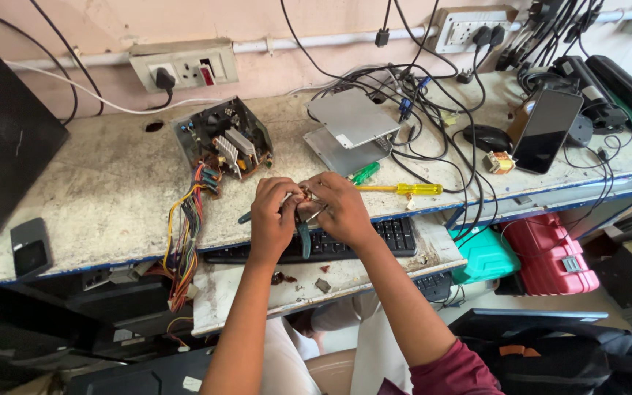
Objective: The person sits at a cluttered workbench and uses a screwdriver to adjust a small electronic component held in both hands. The person repeatedly turns the component and manipulates internal parts with the screwdriver while other tools and electronics remain on the table.
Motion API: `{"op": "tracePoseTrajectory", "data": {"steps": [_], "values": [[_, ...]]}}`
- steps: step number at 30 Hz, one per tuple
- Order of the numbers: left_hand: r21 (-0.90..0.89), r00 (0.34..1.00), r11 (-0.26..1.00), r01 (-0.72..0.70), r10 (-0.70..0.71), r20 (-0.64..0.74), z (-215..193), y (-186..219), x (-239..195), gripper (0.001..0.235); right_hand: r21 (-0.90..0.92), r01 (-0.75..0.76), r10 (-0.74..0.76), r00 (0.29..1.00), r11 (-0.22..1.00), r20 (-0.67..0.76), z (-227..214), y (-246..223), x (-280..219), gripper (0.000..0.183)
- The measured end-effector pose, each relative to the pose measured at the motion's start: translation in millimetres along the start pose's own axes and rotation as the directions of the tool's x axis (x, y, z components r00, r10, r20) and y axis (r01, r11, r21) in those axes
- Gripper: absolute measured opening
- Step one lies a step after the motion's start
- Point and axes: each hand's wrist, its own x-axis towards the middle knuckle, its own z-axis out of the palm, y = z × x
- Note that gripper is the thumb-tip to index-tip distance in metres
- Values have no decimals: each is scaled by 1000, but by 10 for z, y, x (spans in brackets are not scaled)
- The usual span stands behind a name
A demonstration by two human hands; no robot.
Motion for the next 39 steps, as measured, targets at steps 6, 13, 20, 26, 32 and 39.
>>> {"op": "tracePoseTrajectory", "data": {"steps": [6, 13, 20, 26, 32, 39], "values": [[-291, 987, 947, 136, -155, -45, 23, -138, -22, 23, -71, -3, 4, 1000, 997, 10, 71, 49, -20, 39], [-105, 992, 988, 118, -113, 50, -127, 44, 57, 18, -111, -110, 107, 994, 988, -26, -13, -81, -2, 42], [274, 971, 954, -123, 59, 230, -272, 150, 164, 18, -150, -113, 122, 991, 982, 52, 18, -68, 17, 43], [500, 951, 820, -279, 165, 261, -201, 118, 109, 12, -160, -104, 102, 995, 982, -24, 5, -110, 28, 39], [629, 870, 601, -493, 355, 343, -252, 24, 57, 28, -176, -109, 113, 993, 978, 15, 7, -134, 51, 42], [222, 966, 940, -258, 254, 46, -181, -82, 76, 4, -137, -82, 90, 995, 987, 51, -6, -80, 40, 41]]}}
